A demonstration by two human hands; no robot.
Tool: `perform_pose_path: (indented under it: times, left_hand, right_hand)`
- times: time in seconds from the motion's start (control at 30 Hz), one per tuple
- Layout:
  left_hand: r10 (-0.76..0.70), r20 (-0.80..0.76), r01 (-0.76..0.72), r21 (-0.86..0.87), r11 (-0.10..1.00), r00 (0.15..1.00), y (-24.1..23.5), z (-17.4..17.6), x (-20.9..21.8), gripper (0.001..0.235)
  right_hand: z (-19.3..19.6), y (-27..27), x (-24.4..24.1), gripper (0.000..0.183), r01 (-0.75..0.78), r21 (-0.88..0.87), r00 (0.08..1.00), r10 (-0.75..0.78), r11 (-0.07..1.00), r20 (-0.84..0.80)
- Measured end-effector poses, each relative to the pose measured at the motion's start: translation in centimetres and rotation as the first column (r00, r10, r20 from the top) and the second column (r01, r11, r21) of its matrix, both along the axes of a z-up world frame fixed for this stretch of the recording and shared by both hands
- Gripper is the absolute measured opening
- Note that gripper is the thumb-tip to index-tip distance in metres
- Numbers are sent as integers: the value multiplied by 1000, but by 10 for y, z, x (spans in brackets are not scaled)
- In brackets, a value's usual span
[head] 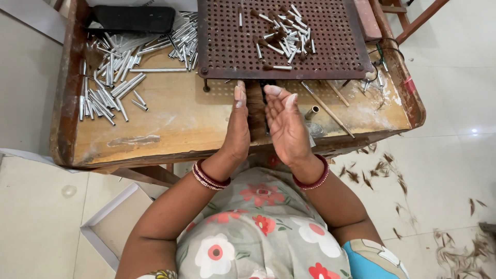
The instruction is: The person sits at a workbench assembling brushes, fitting bristle tufts into metal ferrules by hand and pressing and shaping the bristle ends, occasionally using a small wooden stick. They place finished pieces on a perforated metal board among piles of metal ferrules, and at one point pause to rub their arm before resuming assembly.
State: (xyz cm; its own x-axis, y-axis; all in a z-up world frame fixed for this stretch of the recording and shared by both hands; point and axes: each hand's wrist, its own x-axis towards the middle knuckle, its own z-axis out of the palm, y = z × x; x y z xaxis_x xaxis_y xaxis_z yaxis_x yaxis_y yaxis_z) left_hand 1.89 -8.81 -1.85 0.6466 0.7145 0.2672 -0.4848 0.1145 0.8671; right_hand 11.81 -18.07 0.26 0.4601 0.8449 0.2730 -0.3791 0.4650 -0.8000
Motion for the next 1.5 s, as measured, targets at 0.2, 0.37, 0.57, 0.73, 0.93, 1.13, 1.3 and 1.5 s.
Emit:
perform_pose_path:
  times: [0.2, 0.37, 0.57, 0.73, 0.93, 1.13, 1.3, 1.5]
  left_hand:
    - [-11, 26, 11, -10, 1000, 1000, 9, -6, 2, 79]
    - [-29, 47, 32, -65, 997, 998, 16, -21, 2, 80]
    - [-29, 13, 30, -100, 994, 999, 12, -5, -4, 83]
    - [-19, 55, 28, -166, 986, 998, 20, -13, 3, 81]
    - [-33, 7, 33, -148, 988, 999, 32, -3, 13, 84]
    - [-33, 35, 38, -150, 988, 999, 37, -9, 19, 86]
    - [-53, 39, 59, -167, 984, 998, 38, -2, 19, 85]
    - [-47, 34, 50, -107, 993, 998, 39, -7, 23, 84]
  right_hand:
    - [6, -2, -2, 57, -45, -52, 999, 45, 998, 2]
    - [41, -34, -20, 66, 277, -55, 394, -62, 959, 917]
    - [30, -38, -27, 73, 446, 21, -388, 172, 895, 906]
    - [30, -19, -24, 71, 469, 50, -408, 167, 882, 897]
    - [34, -3, -19, 70, 501, -14, -402, 247, 865, 882]
    - [32, 8, -9, 72, 497, -50, -363, 260, 866, 895]
    - [34, 15, -7, 69, 487, -91, -315, 272, 868, 910]
    - [36, 21, 0, 67, 480, -130, -285, 294, 868, 913]
